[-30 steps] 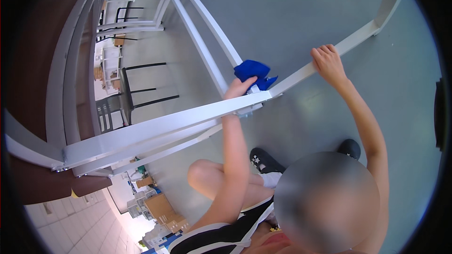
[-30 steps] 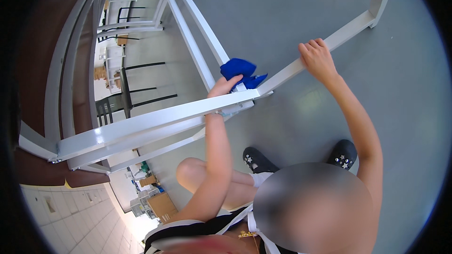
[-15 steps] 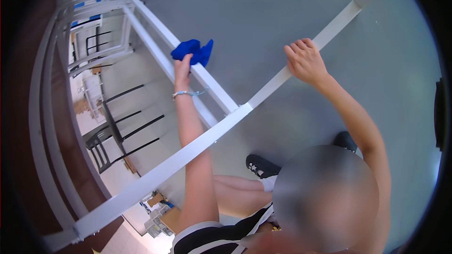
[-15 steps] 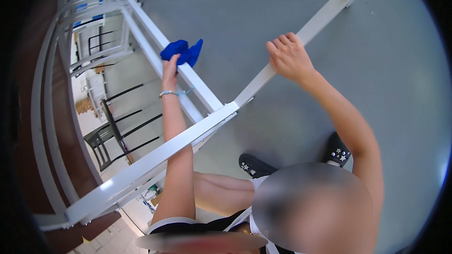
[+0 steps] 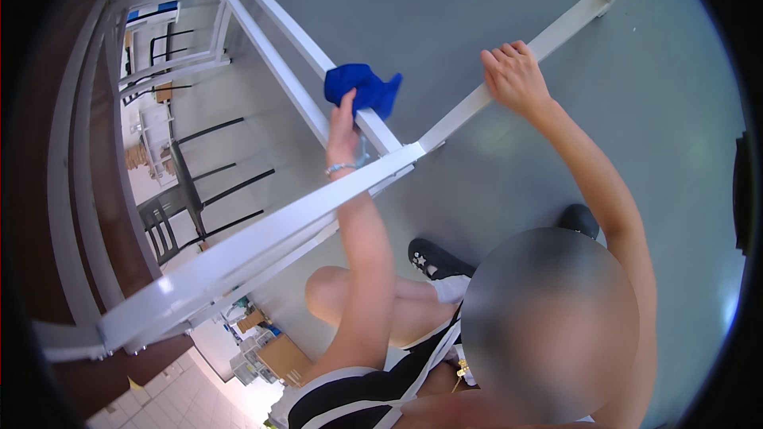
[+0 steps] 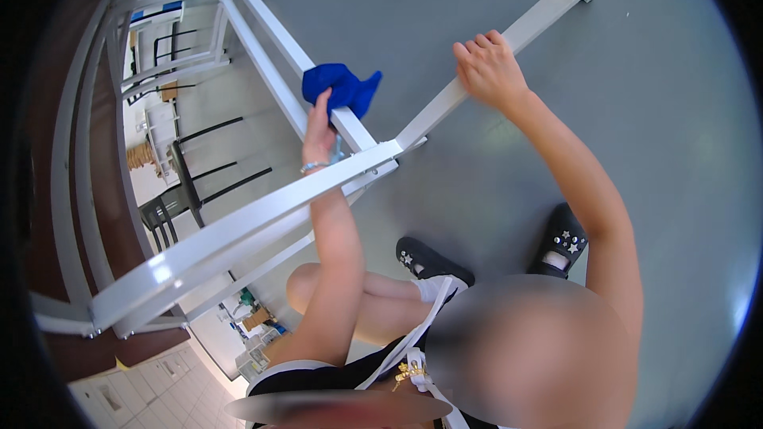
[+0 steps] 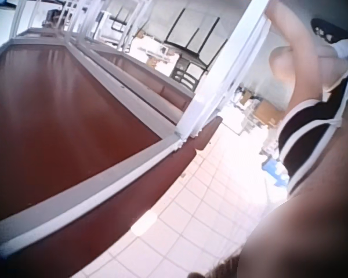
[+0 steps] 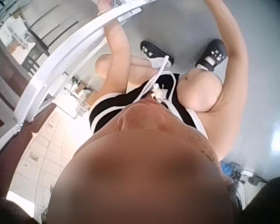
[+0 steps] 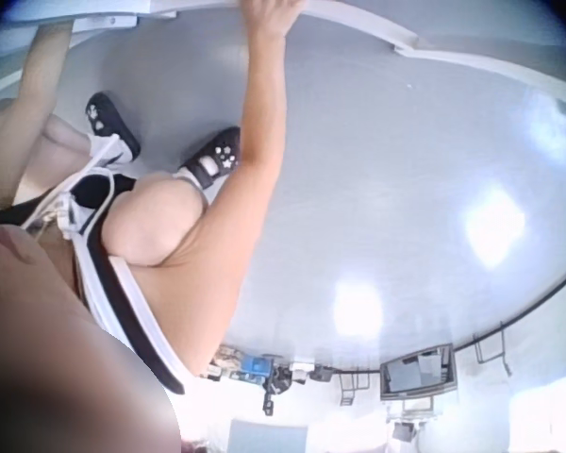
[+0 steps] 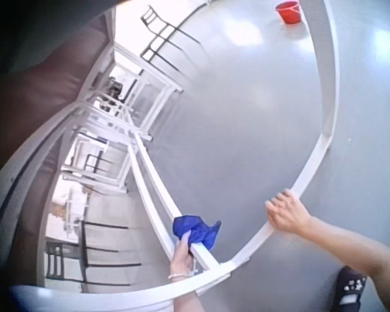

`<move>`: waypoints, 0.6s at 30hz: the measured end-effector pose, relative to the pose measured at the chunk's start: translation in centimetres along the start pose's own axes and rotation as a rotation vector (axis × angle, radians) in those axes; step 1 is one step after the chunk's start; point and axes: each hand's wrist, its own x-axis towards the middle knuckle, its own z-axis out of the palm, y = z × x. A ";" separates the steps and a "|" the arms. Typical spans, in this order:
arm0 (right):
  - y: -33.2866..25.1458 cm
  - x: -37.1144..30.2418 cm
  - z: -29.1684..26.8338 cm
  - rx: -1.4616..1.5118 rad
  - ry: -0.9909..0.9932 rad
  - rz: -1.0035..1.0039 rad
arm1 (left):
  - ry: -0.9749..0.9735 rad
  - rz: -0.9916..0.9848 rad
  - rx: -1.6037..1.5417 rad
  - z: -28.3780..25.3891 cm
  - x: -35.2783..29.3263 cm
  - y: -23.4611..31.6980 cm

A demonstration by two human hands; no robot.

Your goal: Wiping a table and a chair with a cloth.

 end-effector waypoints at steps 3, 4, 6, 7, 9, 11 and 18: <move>-0.3 0.2 -0.5 -0.012 -0.013 0.000 | 0.077 -0.083 -0.239 0.9 -4.2 -3.5; -0.3 0.2 -0.6 -0.038 -0.040 -0.002 | 0.089 -0.036 -0.335 1.4 -5.3 -4.6; 0.2 0.1 0.0 -0.073 -0.057 -0.002 | 0.091 0.020 -0.433 3.2 -7.1 -6.4; 0.5 -0.3 0.8 -0.077 -0.023 -0.015 | 0.154 0.104 -0.497 4.4 -8.2 -7.4; -0.1 -0.1 0.2 -0.076 0.025 -0.043 | 0.177 0.283 -0.609 4.0 -9.3 -8.9; -2.0 -0.7 -1.6 0.116 0.317 -0.109 | 0.292 0.247 -0.607 4.3 -10.9 -10.0; -8.6 -9.0 -3.6 0.888 -0.524 -0.119 | 0.218 0.195 0.316 7.2 -20.3 -14.3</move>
